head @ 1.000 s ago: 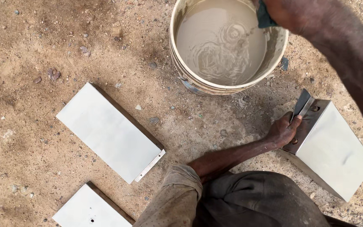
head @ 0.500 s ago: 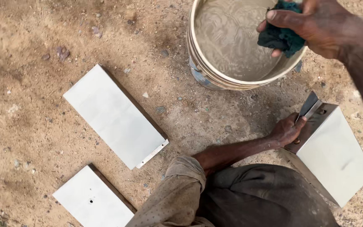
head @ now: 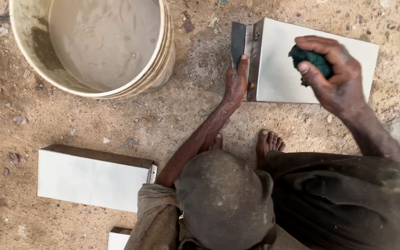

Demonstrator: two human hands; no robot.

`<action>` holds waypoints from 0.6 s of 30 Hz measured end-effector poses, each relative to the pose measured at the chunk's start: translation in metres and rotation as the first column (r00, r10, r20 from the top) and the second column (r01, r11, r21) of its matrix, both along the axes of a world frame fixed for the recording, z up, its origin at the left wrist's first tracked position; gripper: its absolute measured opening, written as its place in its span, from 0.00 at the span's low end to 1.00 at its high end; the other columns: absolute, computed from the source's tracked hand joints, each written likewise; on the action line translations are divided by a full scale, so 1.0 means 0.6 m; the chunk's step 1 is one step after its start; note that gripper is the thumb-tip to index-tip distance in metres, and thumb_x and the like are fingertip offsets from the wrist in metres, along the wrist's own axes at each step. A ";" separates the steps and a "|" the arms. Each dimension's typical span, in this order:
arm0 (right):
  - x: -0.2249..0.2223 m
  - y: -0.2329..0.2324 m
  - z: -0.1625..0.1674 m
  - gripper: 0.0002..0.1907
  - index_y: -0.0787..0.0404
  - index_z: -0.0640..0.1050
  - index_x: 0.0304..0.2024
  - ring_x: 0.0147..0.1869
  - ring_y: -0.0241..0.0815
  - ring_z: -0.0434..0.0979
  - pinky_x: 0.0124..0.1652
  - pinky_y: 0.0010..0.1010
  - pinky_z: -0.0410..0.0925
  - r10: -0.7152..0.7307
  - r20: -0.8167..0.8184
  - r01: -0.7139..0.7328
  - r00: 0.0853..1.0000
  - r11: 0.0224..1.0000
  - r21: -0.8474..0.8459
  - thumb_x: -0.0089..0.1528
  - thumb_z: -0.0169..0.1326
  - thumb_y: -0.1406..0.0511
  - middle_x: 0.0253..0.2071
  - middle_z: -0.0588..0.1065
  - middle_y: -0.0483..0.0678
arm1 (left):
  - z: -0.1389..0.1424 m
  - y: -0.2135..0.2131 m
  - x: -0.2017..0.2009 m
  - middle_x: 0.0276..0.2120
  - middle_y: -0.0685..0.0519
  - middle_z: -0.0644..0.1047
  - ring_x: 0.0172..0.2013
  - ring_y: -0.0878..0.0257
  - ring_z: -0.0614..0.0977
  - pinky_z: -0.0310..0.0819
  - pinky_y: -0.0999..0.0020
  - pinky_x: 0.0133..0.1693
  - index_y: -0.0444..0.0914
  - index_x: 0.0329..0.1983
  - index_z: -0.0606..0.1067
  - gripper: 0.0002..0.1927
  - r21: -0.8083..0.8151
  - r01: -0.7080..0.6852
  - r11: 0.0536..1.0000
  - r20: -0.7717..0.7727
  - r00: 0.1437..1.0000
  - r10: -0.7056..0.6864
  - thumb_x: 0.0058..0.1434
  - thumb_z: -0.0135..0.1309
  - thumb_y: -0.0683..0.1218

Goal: The person scrubs a rectangular metal panel with a green scouring pad, repeatedly dipping the pad into a bucket of water. They then switch to a second metal panel with a cutout and continue scrubbing its surface.

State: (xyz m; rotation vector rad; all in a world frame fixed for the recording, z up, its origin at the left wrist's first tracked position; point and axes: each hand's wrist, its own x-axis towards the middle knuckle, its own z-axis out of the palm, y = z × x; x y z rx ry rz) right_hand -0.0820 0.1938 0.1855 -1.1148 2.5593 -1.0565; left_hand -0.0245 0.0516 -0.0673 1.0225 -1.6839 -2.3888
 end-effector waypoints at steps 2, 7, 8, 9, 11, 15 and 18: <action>0.021 0.041 -0.069 0.14 0.58 0.79 0.62 0.73 0.57 0.75 0.62 0.46 0.79 0.077 -0.187 -0.069 0.979 0.996 0.051 0.76 0.59 0.61 0.69 0.75 0.55 | -0.003 -0.005 0.007 0.20 0.62 0.64 0.15 0.72 0.65 0.61 0.67 0.13 0.34 0.41 0.75 0.29 0.015 -0.013 1.000 -0.037 0.999 0.014 0.74 0.48 0.66; 0.064 0.091 -0.213 0.27 0.58 0.73 0.71 0.81 0.58 0.58 0.76 0.59 0.58 0.195 -0.316 -0.156 0.929 0.977 0.144 0.70 0.59 0.61 0.76 0.66 0.55 | -0.022 -0.021 0.022 0.31 0.54 0.76 0.26 0.66 0.76 0.75 0.65 0.26 0.29 0.51 0.76 0.33 0.189 -0.062 0.980 -0.009 0.998 0.065 0.68 0.54 0.65; 0.068 0.111 -0.231 0.29 0.60 0.70 0.74 0.83 0.59 0.56 0.79 0.61 0.53 0.193 -0.279 -0.155 0.941 0.976 0.151 0.71 0.57 0.61 0.78 0.63 0.55 | -0.023 -0.024 0.025 0.31 0.52 0.72 0.25 0.65 0.70 0.68 0.64 0.25 0.25 0.52 0.78 0.37 0.068 -0.071 0.995 0.057 0.996 0.067 0.71 0.55 0.67; 0.063 0.132 -0.253 0.29 0.59 0.68 0.74 0.83 0.59 0.55 0.78 0.60 0.51 0.136 -0.229 -0.081 0.964 0.968 0.237 0.72 0.53 0.61 0.79 0.62 0.56 | -0.025 -0.030 0.027 0.34 0.50 0.72 0.27 0.65 0.70 0.70 0.62 0.28 0.26 0.55 0.75 0.37 0.013 -0.090 0.996 0.118 0.989 0.088 0.71 0.57 0.67; 0.048 0.192 -0.298 0.27 0.58 0.63 0.75 0.85 0.58 0.53 0.78 0.60 0.47 0.020 -0.128 0.035 0.992 0.907 0.419 0.75 0.47 0.59 0.81 0.58 0.57 | -0.022 -0.039 0.034 0.42 0.46 0.72 0.32 0.63 0.71 0.74 0.57 0.35 0.28 0.61 0.70 0.39 -0.100 -0.126 0.987 0.239 0.960 0.146 0.71 0.59 0.68; -0.003 0.362 -0.367 0.32 0.56 0.58 0.83 0.86 0.61 0.54 0.79 0.64 0.48 -0.304 -0.261 0.370 0.916 0.890 0.264 0.81 0.25 0.52 0.84 0.55 0.56 | -0.004 -0.052 0.050 0.44 0.44 0.77 0.34 0.61 0.77 0.80 0.52 0.36 0.31 0.58 0.71 0.40 -0.002 -0.068 0.998 0.168 0.983 0.067 0.62 0.54 0.70; -0.045 0.440 -0.395 0.32 0.62 0.59 0.82 0.88 0.60 0.42 0.81 0.62 0.42 -0.509 -0.148 0.530 0.848 0.804 0.271 0.82 0.26 0.52 0.85 0.53 0.60 | 0.000 -0.054 0.055 0.40 0.43 0.77 0.35 0.60 0.82 0.84 0.49 0.37 0.29 0.56 0.71 0.41 0.090 -0.057 0.994 0.150 0.988 0.043 0.60 0.55 0.70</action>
